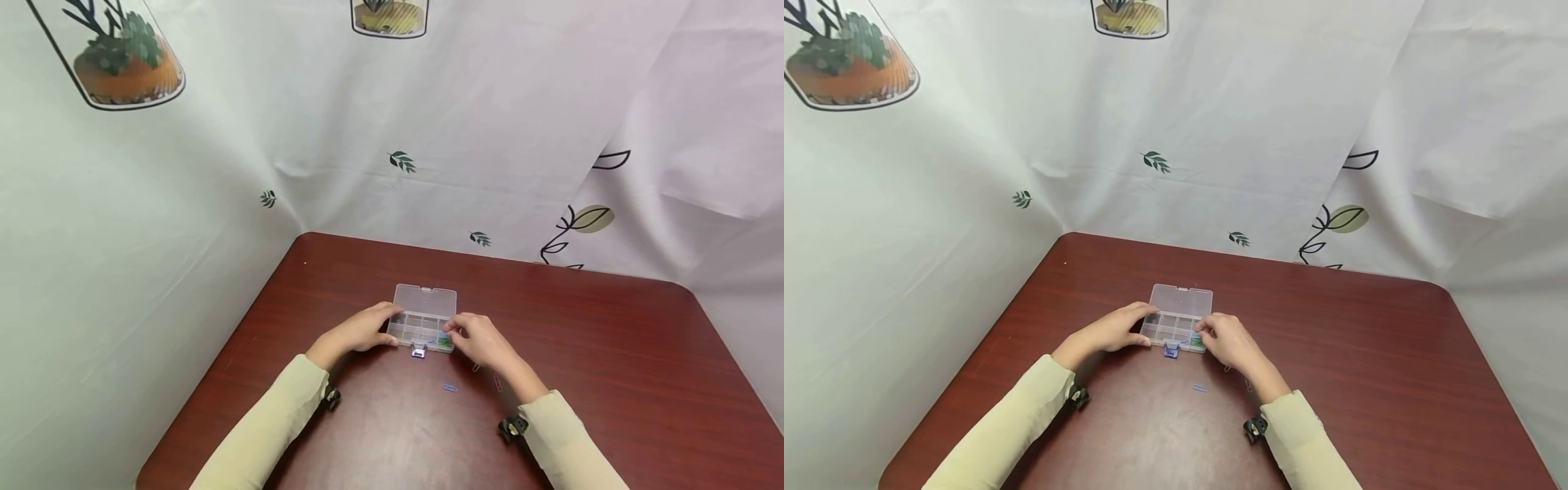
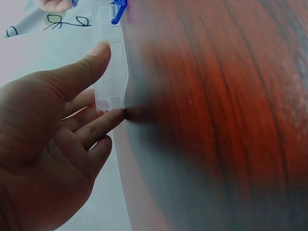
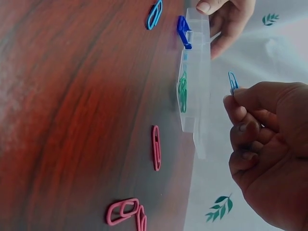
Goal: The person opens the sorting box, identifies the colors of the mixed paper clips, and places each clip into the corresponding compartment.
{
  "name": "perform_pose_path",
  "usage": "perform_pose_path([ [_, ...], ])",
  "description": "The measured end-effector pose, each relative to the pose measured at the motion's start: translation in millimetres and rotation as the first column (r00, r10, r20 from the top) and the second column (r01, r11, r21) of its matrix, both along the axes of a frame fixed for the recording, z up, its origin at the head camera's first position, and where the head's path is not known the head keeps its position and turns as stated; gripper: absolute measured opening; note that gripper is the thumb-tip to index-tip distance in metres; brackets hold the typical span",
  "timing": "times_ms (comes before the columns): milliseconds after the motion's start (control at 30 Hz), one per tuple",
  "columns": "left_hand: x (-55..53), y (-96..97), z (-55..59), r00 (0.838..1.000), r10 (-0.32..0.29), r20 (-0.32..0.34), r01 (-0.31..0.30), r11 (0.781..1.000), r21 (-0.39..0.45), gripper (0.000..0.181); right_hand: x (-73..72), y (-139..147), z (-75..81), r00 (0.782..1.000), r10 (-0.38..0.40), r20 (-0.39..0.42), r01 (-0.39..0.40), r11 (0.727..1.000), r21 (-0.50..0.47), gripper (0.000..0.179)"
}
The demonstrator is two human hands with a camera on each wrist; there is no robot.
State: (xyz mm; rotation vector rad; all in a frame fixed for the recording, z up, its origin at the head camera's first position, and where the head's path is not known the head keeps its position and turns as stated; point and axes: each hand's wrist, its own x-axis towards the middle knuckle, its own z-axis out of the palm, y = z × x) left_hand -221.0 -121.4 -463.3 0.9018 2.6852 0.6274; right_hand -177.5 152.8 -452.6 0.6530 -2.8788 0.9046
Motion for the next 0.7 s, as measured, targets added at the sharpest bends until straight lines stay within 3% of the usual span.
perform_pose_path([
  [700, -1.5, 1.8, 1.3, 1.0, -0.011, -0.01, 0.011, 1.0, -0.001, 0.065, -3.5, -0.8, -2.9, 0.999, -0.029, 0.03, 0.03, 0.999, -0.014, 0.011],
])
